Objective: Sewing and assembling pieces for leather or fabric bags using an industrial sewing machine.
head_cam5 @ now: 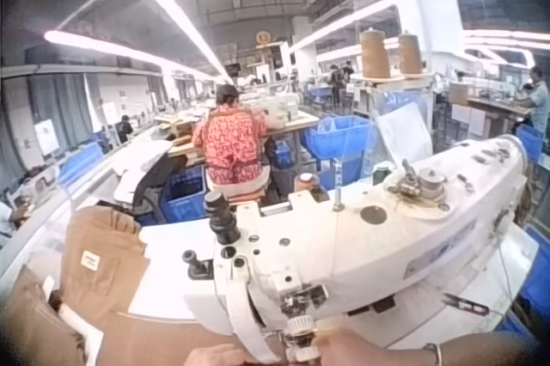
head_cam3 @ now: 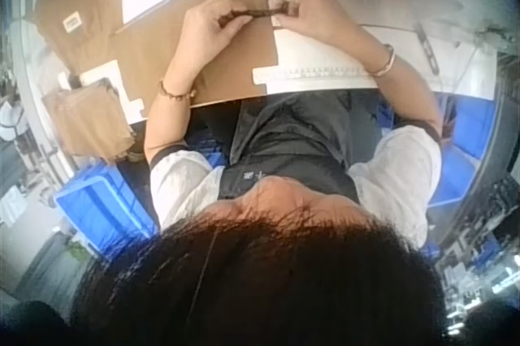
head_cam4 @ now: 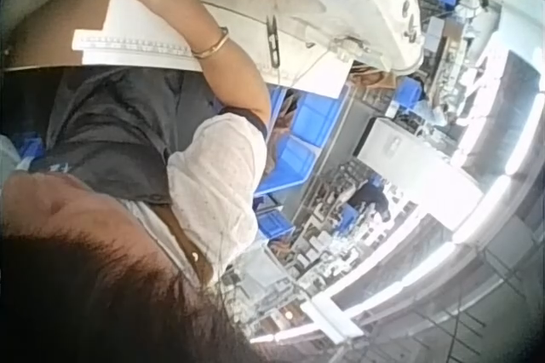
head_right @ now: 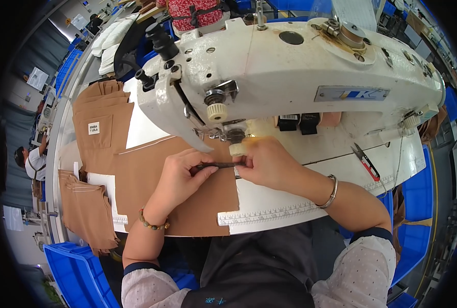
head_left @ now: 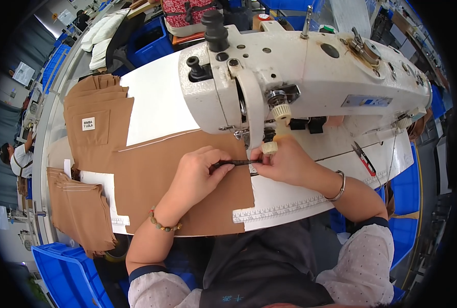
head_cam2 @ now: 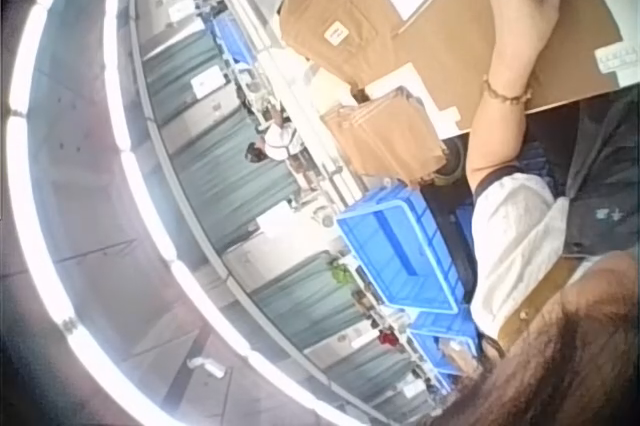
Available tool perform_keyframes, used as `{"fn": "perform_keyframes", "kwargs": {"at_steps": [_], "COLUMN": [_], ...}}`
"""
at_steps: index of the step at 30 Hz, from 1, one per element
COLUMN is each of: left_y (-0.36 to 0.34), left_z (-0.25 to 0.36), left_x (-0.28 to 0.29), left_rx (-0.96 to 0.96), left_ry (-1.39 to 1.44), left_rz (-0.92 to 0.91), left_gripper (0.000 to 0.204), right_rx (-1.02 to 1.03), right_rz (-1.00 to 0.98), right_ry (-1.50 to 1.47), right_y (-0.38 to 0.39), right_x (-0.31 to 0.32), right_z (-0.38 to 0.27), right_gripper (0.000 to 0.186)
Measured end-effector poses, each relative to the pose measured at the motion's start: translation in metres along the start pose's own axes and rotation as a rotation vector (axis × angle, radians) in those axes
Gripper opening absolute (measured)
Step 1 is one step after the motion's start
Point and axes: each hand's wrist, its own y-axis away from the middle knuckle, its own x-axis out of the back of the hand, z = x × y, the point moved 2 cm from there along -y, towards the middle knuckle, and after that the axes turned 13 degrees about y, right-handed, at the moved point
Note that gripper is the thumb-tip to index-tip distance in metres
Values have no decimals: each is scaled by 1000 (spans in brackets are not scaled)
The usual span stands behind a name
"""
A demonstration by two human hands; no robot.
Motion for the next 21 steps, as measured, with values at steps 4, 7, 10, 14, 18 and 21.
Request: {"fn": "perform_keyframes", "kwargs": {"at_steps": [4, 7, 10, 14, 18, 21], "left_y": [1, 2, 1, 0, 4, 7], "left_z": [-3, -3, 4, 18, 15, 28], "left_x": [-2, -2, 1, -8, -3, 22], "left_rx": [-57, -41, -125, -283, -223, -128], "left_ry": [-7, -23, -107, -101, -93, 29], "left_rz": [5, -6, 8, 44, -120, -165], "left_gripper": [13, 13, 13, 14, 14, 14], "right_rx": [-41, -36, -47, -123, -109, 164], "right_rz": [-41, -32, -59, -203, -228, -311], "right_ry": [-49, -67, -96, -227, -363, -99], "right_y": [0, 1, -1, 3, 4, 4], "right_x": [-3, -4, -2, -7, -8, 3], "right_z": [2, 4, 2, 8, -1, -17], "right_gripper": [13, 12, 12, 15, 19, 22]}}
